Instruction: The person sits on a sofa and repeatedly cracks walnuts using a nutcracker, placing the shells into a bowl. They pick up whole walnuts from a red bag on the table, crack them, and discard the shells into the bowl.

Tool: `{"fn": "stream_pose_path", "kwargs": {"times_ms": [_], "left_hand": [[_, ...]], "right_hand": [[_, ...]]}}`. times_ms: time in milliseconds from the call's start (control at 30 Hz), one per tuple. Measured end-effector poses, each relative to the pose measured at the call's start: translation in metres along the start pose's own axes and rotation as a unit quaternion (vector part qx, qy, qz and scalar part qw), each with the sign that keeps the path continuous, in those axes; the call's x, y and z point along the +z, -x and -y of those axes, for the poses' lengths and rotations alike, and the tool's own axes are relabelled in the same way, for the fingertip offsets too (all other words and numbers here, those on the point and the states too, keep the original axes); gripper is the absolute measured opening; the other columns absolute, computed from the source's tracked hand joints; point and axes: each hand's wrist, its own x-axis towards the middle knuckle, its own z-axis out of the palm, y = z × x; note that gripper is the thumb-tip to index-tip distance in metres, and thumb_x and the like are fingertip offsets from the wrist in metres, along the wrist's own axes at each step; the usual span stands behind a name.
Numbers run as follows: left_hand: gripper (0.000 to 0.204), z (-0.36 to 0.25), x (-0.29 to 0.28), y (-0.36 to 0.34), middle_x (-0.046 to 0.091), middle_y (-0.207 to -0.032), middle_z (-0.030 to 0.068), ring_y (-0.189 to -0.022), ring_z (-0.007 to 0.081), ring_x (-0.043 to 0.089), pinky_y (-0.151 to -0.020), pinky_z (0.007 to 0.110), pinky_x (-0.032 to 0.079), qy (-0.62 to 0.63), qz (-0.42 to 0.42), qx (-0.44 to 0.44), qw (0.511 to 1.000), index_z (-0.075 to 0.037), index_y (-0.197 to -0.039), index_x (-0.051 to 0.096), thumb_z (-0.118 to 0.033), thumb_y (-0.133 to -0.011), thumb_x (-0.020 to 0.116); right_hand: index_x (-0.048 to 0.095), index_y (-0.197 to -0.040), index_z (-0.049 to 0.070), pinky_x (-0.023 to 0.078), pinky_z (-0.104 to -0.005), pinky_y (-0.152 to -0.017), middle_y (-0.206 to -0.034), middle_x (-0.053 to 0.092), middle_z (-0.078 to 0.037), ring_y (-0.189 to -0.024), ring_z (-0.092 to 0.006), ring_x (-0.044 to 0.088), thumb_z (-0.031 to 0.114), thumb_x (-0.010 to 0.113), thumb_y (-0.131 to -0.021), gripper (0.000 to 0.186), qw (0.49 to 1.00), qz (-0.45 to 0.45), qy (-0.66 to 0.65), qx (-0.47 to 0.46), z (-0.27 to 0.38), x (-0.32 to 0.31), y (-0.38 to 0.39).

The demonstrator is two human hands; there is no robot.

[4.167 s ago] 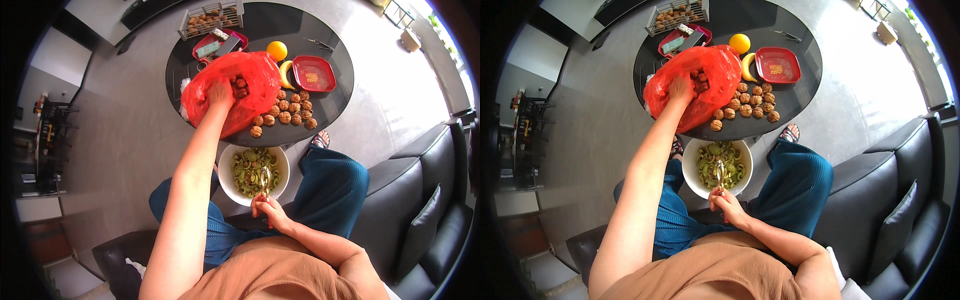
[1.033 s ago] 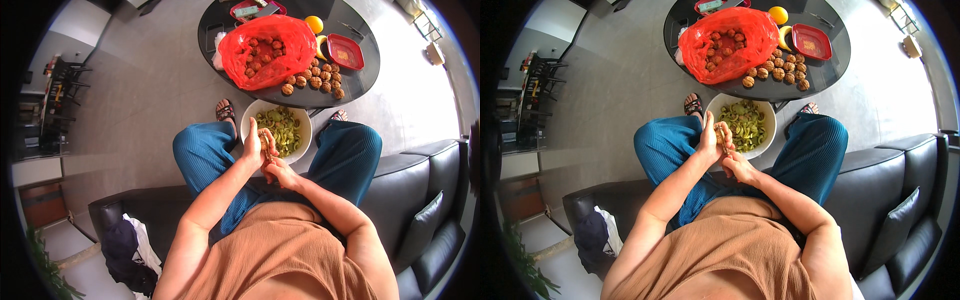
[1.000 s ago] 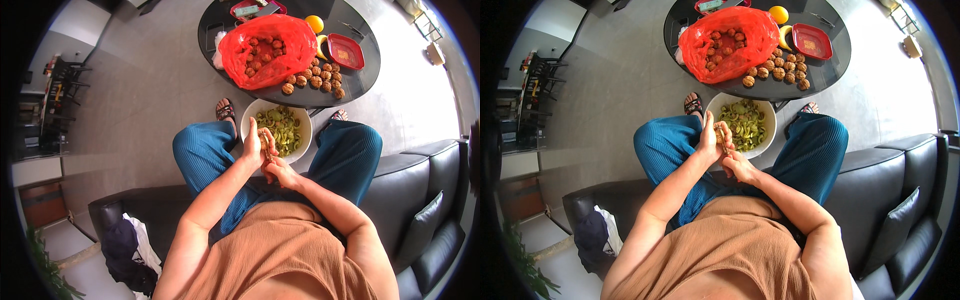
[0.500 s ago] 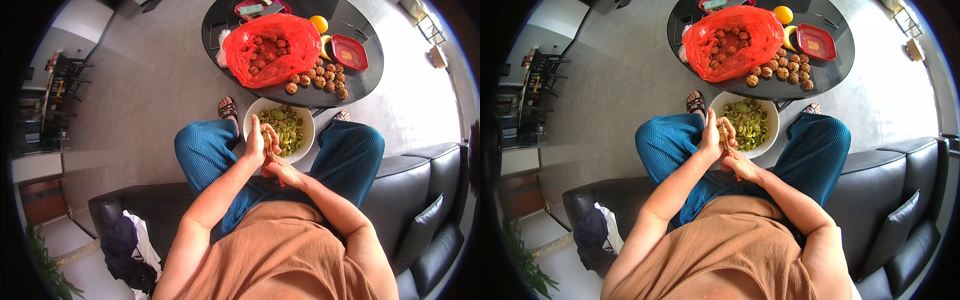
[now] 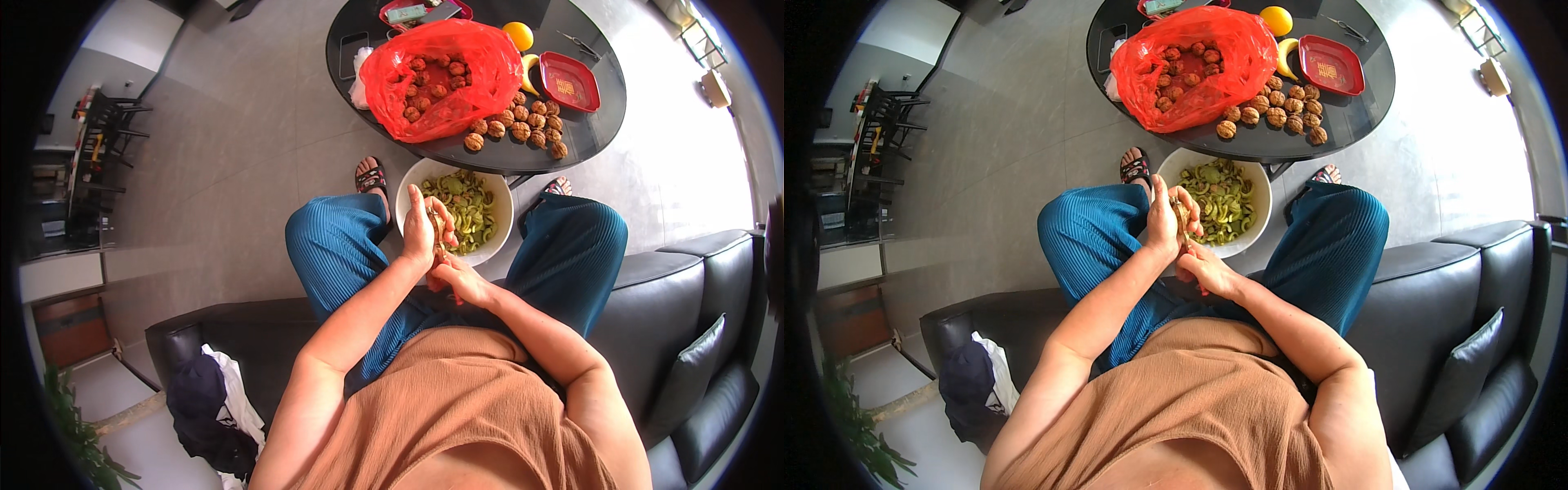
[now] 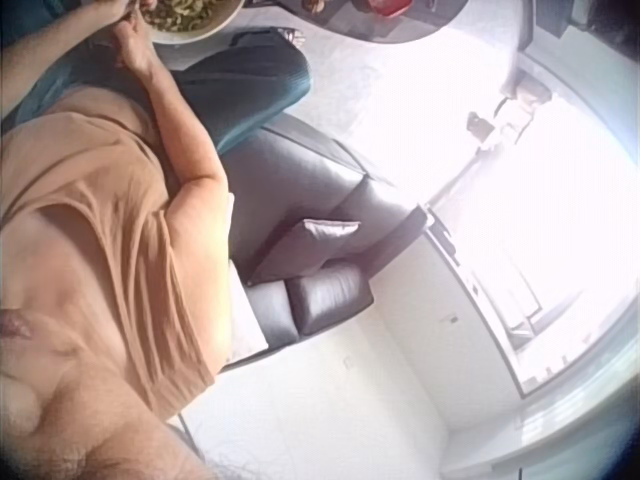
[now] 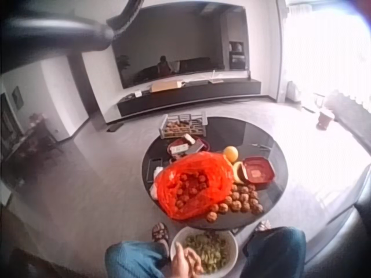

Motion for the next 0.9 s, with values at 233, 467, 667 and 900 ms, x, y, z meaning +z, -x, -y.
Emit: {"fn": "stream_pose_path", "kwargs": {"times_ms": [233,467,667,900], "left_hand": [[0.072,0.004,0.000,0.000,0.052,-0.057,0.0077,-0.040,0.0158,0.046,-0.041,0.032,0.046,0.006,-0.009,0.000,1.000,-0.010,-0.069,0.045,-0.078,-0.088,0.029],[0.069,0.003,0.007,0.002,0.052,-0.058,0.0074,-0.040,0.0161,0.045,-0.043,0.032,0.045,0.041,-0.012,-0.019,0.999,-0.011,-0.071,0.045,-0.076,-0.090,0.030],[0.068,0.001,0.007,0.000,0.052,-0.059,0.0073,-0.043,0.0169,0.047,-0.045,0.032,0.046,0.077,0.015,-0.053,0.996,-0.011,-0.071,0.046,-0.074,-0.091,0.031],[0.071,0.000,-0.005,-0.004,0.058,-0.066,0.0086,-0.053,0.0187,0.054,-0.052,0.034,0.050,0.122,0.046,-0.090,0.987,-0.009,-0.078,0.054,-0.074,-0.091,0.030]], "right_hand": [[0.046,-0.082,0.003,0.043,-0.0313,-0.041,-0.065,0.053,-0.006,-0.051,-0.0172,0.050,0.026,0.047,-0.086,0.023,0.996,-0.064,0.056,0.030,0.008,0.004,0.006],[0.047,-0.080,0.001,0.043,-0.0331,-0.044,-0.060,0.054,-0.007,-0.050,-0.0180,0.053,0.022,0.049,-0.085,0.021,0.990,-0.126,0.066,-0.001,0.010,0.009,0.009],[0.050,-0.081,0.001,0.043,-0.0323,-0.045,-0.059,0.053,-0.006,-0.050,-0.0166,0.052,0.021,0.049,-0.085,0.020,0.987,-0.140,0.078,-0.031,0.003,0.008,0.007],[0.055,-0.077,0.003,0.041,-0.0265,-0.040,-0.067,0.059,-0.006,-0.058,-0.0157,0.057,0.024,0.047,-0.085,0.023,0.997,-0.070,-0.023,0.014,0.009,0.004,0.005]]}}
